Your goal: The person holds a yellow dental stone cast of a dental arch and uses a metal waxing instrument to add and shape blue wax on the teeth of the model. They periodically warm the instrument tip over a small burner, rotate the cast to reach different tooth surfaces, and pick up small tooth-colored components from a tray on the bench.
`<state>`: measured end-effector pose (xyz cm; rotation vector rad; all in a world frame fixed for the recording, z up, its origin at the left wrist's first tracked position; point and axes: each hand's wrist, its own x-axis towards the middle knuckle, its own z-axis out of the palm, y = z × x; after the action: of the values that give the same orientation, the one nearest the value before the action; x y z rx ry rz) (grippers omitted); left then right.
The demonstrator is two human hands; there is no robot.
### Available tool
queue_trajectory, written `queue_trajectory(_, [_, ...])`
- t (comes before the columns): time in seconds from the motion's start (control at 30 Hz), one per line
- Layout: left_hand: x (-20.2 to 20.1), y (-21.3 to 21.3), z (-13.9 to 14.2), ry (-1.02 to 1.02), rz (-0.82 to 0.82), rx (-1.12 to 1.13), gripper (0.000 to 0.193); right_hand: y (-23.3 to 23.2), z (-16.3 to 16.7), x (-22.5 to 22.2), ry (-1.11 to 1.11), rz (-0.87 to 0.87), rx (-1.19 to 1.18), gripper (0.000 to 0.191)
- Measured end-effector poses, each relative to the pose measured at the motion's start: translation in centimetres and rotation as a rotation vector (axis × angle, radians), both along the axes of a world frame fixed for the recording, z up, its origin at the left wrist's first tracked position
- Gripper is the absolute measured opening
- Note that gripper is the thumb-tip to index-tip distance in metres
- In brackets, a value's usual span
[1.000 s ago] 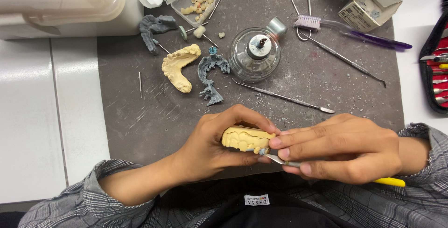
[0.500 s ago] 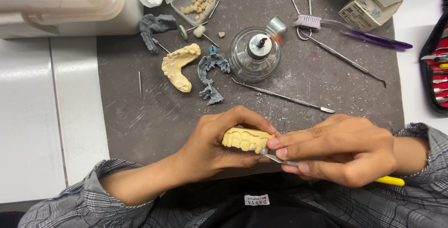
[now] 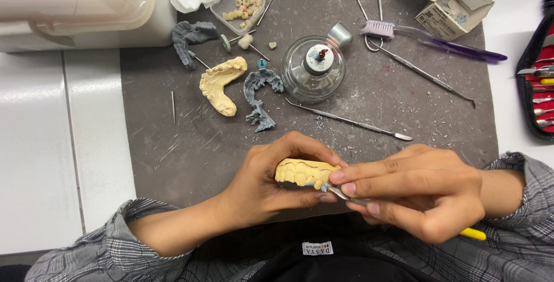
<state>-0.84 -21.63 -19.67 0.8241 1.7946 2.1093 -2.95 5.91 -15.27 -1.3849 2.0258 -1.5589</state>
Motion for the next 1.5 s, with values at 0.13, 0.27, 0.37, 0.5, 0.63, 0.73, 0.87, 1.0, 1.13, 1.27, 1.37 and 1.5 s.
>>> queue_trajectory(0.13, [0.0, 0.0, 0.3, -0.043, -0.005, -0.013, 0.038, 0.3, -0.3, -0.1, -0.031, -0.007, -0.009, 0.031])
queue_trajectory(0.27, [0.0, 0.0, 0.7, 0.001, 0.015, -0.045, 0.037, 0.3, 0.1, -0.2, 0.005, 0.014, -0.006, 0.032])
queue_trajectory(0.37, [0.1, -0.1, 0.9, 0.032, 0.034, -0.061, 0.037, -0.3, 1.0, 0.0, -0.090, -0.005, 0.002, 0.030])
queue_trajectory(0.5, [0.4, -0.2, 1.0, 0.029, 0.046, -0.081, 0.036, -1.6, 1.7, -0.6, 0.074, 0.002, -0.042, 0.025])
queue_trajectory(0.63, [0.3, -0.4, 0.9, 0.050, 0.047, -0.091, 0.036, -2.0, 1.7, -1.1, 0.235, 0.022, -0.094, 0.023])
queue_trajectory(0.73, [0.2, -0.3, 0.7, 0.051, 0.030, -0.057, 0.037, -1.3, 1.2, -0.1, 0.008, -0.053, -0.026, 0.024])
queue_trajectory(0.87, [0.1, -0.4, 0.5, 0.069, 0.039, -0.084, 0.037, -0.6, 0.4, 0.0, -0.007, -0.005, -0.049, 0.026])
queue_trajectory(1.0, [0.0, -0.4, 0.5, 0.101, 0.061, -0.095, 0.038, -1.4, 1.0, -0.4, -0.034, -0.014, -0.043, 0.027])
queue_trajectory(1.13, [0.2, -0.3, 0.6, 0.106, 0.062, -0.102, 0.037, -2.6, 1.5, -0.6, 0.265, 0.004, -0.116, 0.021])
queue_trajectory(1.27, [0.7, 0.0, 0.8, 0.088, 0.065, -0.060, 0.037, -1.9, 1.5, 0.2, 0.062, -0.028, -0.072, 0.030])
queue_trajectory(1.37, [0.8, 0.1, 0.9, 0.074, 0.066, -0.043, 0.037, -1.1, 1.1, 0.9, -0.014, -0.045, -0.051, 0.030])
queue_trajectory(1.5, [1.2, 0.0, 1.1, 0.061, 0.068, 0.003, 0.038, -1.2, 0.6, 1.1, 0.062, -0.023, -0.119, 0.030])
